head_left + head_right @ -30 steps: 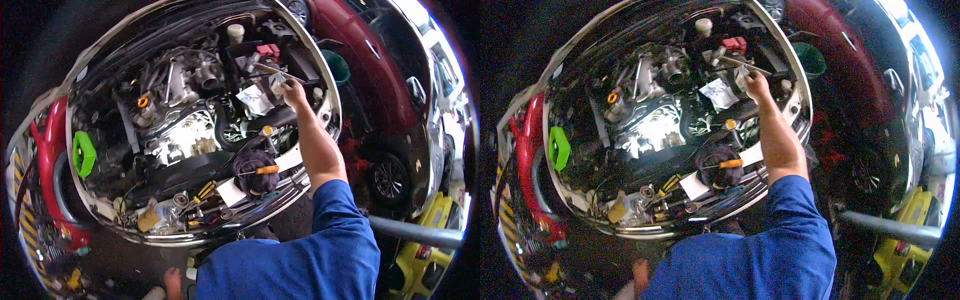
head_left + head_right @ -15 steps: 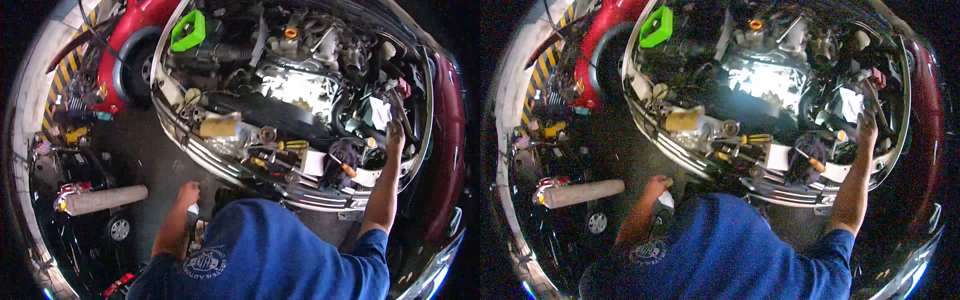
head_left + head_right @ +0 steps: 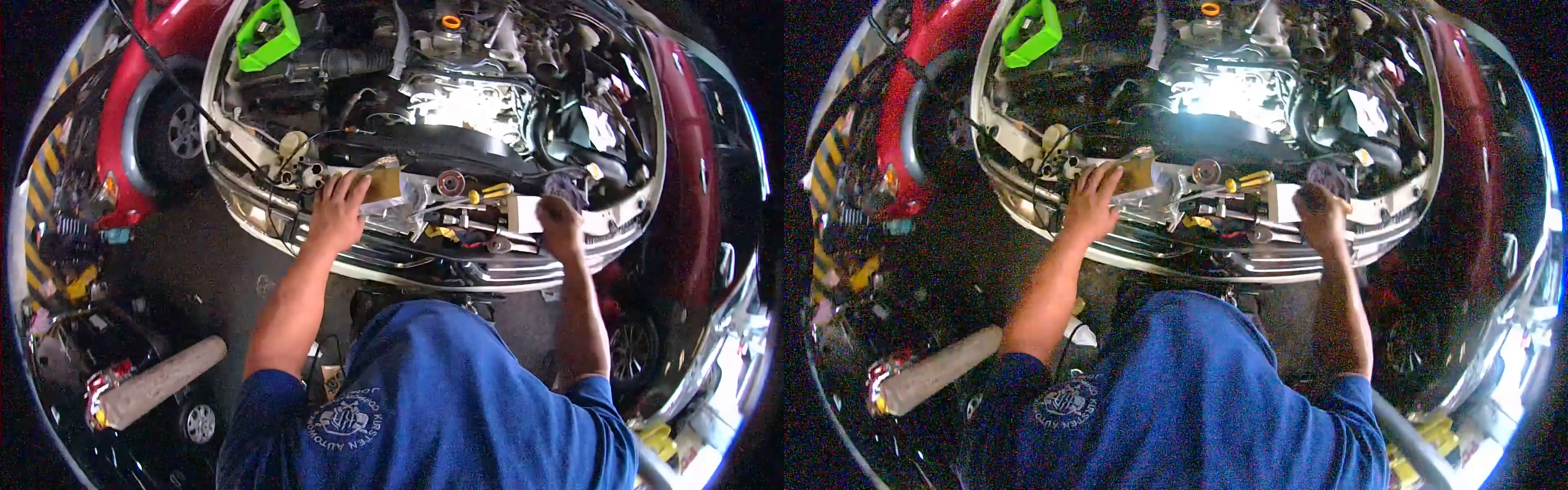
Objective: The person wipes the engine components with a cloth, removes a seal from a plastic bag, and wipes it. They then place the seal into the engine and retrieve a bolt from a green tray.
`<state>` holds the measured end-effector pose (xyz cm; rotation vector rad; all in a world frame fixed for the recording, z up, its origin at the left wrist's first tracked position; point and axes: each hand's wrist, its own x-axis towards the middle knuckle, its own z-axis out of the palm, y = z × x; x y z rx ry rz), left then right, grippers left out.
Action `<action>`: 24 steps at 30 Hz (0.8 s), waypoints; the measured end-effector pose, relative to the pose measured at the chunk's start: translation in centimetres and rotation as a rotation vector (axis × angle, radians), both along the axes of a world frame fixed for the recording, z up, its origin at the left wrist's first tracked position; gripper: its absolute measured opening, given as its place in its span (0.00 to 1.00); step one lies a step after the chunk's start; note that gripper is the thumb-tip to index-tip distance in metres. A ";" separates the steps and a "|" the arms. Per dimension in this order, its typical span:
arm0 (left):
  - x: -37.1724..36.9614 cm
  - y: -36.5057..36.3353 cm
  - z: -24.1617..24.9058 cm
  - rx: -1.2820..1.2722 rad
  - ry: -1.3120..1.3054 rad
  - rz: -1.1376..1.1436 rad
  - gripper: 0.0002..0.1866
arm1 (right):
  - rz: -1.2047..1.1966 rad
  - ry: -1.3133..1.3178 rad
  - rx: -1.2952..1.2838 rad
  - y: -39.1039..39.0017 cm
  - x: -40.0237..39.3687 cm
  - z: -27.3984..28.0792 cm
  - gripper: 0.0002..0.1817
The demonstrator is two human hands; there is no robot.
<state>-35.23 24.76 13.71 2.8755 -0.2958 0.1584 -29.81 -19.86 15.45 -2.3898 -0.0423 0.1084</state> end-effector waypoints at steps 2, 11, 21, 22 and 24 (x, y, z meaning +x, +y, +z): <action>1.4 0.8 0.0 0.079 0.077 -0.090 0.30 | 0.066 0.087 0.262 4.7 -1.8 0.7 0.15; 2.4 3.7 0.1 -0.172 -0.081 0.163 0.12 | 0.336 -0.022 -0.163 19.7 -2.7 0.9 0.29; 0.8 6.0 -1.3 -0.164 -0.261 0.162 0.14 | 0.640 -0.224 -0.202 24.8 2.3 0.1 0.11; 0.6 6.1 -1.3 -0.140 -0.221 0.159 0.14 | 0.664 -0.205 -0.066 24.6 2.6 0.7 0.11; 0.2 6.2 -1.1 -0.123 -0.176 0.153 0.15 | 0.449 0.024 -0.027 24.0 2.5 2.1 0.12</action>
